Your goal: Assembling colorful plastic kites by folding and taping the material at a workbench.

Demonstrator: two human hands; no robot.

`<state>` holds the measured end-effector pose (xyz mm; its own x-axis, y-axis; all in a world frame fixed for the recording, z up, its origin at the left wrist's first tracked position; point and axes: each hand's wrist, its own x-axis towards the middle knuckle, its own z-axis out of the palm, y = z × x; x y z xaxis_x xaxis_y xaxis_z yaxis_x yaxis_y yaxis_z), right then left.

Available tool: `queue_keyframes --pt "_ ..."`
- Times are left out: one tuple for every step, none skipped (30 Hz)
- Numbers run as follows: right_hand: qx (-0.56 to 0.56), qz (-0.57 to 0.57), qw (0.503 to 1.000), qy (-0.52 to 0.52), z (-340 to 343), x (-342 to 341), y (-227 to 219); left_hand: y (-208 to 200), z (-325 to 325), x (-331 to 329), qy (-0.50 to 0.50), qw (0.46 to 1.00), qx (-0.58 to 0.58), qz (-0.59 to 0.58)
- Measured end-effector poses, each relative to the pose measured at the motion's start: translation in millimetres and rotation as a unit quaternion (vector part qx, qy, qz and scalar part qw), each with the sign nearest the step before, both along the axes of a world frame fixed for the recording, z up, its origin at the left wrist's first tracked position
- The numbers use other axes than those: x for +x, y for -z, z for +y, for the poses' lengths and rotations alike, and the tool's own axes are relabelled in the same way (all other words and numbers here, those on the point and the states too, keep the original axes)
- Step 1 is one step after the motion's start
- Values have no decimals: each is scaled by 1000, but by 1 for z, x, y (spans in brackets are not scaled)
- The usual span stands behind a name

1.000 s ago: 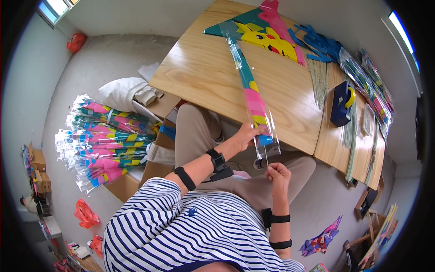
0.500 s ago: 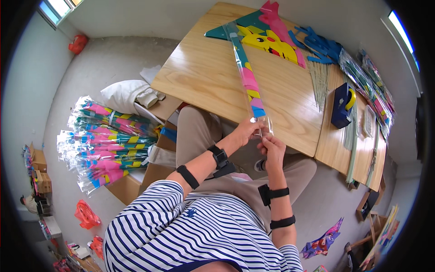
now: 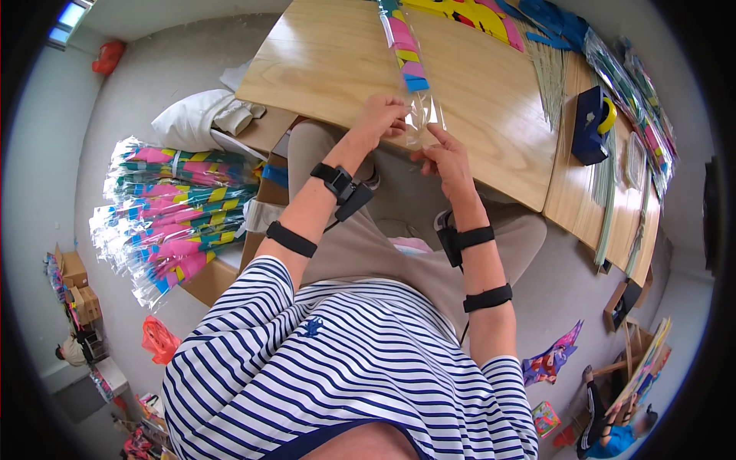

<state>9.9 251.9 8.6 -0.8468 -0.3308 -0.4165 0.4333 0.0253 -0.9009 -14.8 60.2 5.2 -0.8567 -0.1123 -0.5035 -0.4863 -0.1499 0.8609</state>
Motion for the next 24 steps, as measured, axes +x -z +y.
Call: queue_keyframes --pt "2 -5 1000 0 1 1 0 -1 -3 2 14 997 -75 20" --pt "35 1 999 -26 3 1 1 1 -7 6 16 997 -72 15" --pt "68 7 996 -52 5 2 1 3 -12 12 8 973 -216 75" --pt "70 1 996 -51 8 5 2 5 -13 16 1 926 -354 133" --pt "118 27 992 -17 11 9 2 7 -12 20 1 927 -352 128" --pt "165 54 985 16 14 12 2 9 -10 24 8 888 -392 239" --pt "168 49 984 13 18 12 8 11 -9 28 13 836 -427 346" --pt "222 156 961 49 24 8 13 7 -1 27 15 838 -423 346" --pt "271 260 923 80 24 5 16 3 9 26 64 811 -433 388" --pt "273 257 924 78 25 3 17 -2 18 25 112 780 -441 429" --pt "295 328 895 60 22 -1 12 0 23 25 149 786 -445 403" --pt "314 397 862 40 19 -5 7 4 23 26 148 787 -445 401" --pt "313 396 862 38 16 -7 5 8 21 27 167 754 -484 411" --pt "326 454 829 17 14 -9 5 9 22 26 187 719 -520 422" --pt "337 509 792 -5 12 -11 5 10 21 28 189 719 -519 422" --pt "337 508 793 -5 9 -12 6 11 17 32 193 742 -501 401" --pt "328 518 790 -19 6 -13 8 11 13 36 197 763 -484 379" --pt "318 527 787 -34 2 -13 10 11 10 38 198 764 -485 377" --pt "317 526 789 -35 -1 -13 11 10 6 39 195 764 -472 394" --pt "319 530 785 -45 -4 -13 12 11 3 40 190 764 -459 412" --pt "320 534 781 -54 -8 -14 13 12 0 40 189 765 -459 409" --pt "319 533 781 -56 -11 -15 14 13 -3 39 190 772 -446 411" --pt "323 549 769 -63 -14 -17 14 13 -5 38 192 778 -433 413" --pt "327 564 755 -69 -17 -18 14 14 -6 38 191 779 -433 411"
